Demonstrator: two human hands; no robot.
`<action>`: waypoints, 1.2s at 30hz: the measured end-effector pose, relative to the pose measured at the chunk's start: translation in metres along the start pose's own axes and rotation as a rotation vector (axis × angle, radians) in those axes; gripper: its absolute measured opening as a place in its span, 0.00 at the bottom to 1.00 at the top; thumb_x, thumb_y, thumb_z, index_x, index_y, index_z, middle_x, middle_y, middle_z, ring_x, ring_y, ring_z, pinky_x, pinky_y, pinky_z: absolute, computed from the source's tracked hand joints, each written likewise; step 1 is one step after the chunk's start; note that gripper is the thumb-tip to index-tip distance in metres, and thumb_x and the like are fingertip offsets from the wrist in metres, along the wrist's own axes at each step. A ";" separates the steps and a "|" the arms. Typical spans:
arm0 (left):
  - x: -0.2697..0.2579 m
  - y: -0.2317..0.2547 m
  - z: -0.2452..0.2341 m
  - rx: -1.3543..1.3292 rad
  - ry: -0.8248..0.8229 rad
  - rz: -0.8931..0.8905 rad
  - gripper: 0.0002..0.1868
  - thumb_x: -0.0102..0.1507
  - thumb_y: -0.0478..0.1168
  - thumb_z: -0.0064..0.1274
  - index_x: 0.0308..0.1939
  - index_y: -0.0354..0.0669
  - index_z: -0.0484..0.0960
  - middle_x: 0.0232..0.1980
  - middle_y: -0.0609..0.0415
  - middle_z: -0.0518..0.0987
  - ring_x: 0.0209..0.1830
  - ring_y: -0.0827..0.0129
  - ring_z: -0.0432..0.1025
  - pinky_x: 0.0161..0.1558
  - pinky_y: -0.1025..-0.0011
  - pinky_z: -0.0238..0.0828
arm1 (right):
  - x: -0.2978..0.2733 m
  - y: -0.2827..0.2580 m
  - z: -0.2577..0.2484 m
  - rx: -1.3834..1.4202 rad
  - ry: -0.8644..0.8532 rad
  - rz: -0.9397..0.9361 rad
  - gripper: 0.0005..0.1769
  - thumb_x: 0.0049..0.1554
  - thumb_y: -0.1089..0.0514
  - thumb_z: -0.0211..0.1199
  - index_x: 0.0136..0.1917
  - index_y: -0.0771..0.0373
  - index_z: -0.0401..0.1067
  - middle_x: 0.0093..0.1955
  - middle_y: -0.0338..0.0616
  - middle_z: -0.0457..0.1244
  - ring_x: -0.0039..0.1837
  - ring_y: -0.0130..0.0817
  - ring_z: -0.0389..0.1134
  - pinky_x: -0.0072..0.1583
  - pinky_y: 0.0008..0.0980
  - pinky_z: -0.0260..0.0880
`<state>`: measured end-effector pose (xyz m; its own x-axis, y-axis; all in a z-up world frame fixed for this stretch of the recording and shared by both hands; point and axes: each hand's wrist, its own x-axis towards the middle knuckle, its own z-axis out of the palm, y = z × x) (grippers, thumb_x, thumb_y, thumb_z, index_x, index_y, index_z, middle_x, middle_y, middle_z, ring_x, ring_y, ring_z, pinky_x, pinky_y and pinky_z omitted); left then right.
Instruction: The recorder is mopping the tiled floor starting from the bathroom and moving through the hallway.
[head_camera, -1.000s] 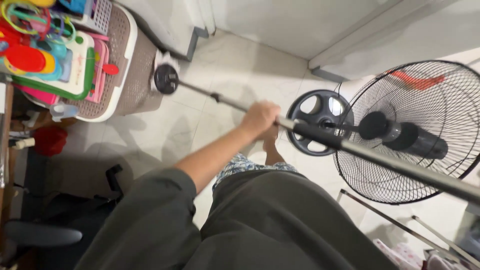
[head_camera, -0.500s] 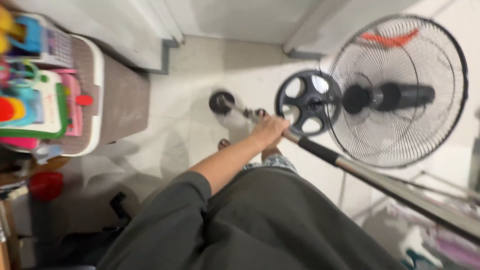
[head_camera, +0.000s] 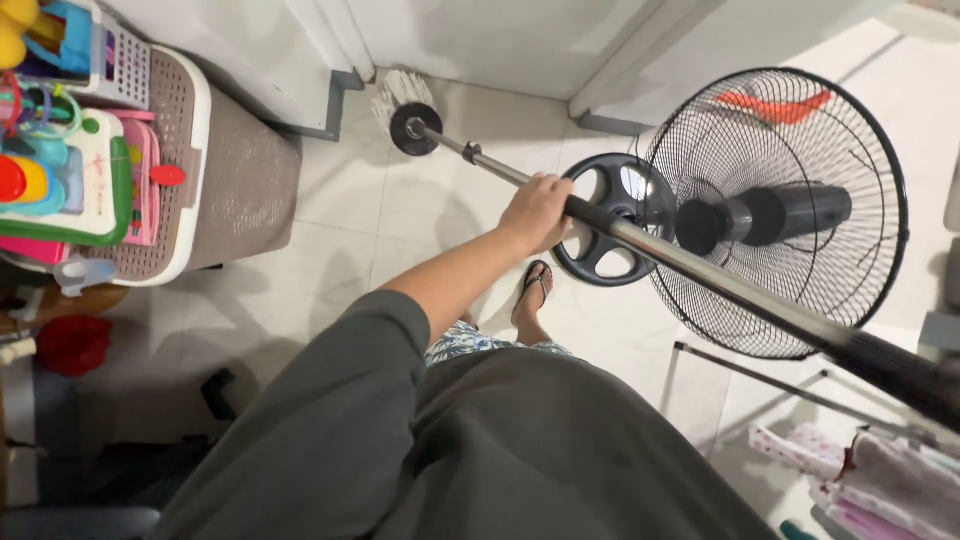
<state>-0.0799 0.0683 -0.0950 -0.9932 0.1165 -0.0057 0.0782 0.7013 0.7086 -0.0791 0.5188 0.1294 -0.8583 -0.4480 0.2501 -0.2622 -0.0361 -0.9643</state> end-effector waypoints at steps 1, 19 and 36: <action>-0.003 -0.013 0.012 -0.020 0.090 -0.024 0.18 0.58 0.41 0.60 0.50 0.43 0.75 0.56 0.45 0.77 0.61 0.48 0.70 0.63 0.56 0.67 | 0.009 -0.005 0.031 -0.001 -0.009 -0.002 0.12 0.71 0.58 0.50 0.46 0.65 0.67 0.42 0.50 0.64 0.46 0.43 0.68 0.62 0.52 0.71; -0.033 -0.007 -0.003 -0.171 0.259 -0.473 0.37 0.66 0.45 0.49 0.77 0.43 0.54 0.71 0.39 0.68 0.63 0.43 0.69 0.61 0.53 0.67 | 0.153 0.059 0.228 0.199 -0.433 -0.243 0.01 0.66 0.64 0.53 0.51 0.61 0.62 0.43 0.43 0.64 0.49 0.34 0.67 0.68 0.51 0.70; 0.015 -0.120 -0.090 -0.065 0.150 -0.301 0.46 0.57 0.45 0.59 0.74 0.39 0.52 0.71 0.30 0.62 0.72 0.38 0.57 0.68 0.51 0.59 | 0.217 0.080 0.261 0.554 0.305 0.125 0.20 0.75 0.53 0.53 0.42 0.62 0.66 0.44 0.48 0.64 0.55 0.41 0.65 0.70 0.47 0.61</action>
<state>-0.1119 -0.0773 -0.1164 -0.9728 -0.1976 -0.1209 -0.2216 0.6417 0.7342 -0.1709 0.1856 0.0840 -0.9759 -0.2074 0.0678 0.0442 -0.4924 -0.8693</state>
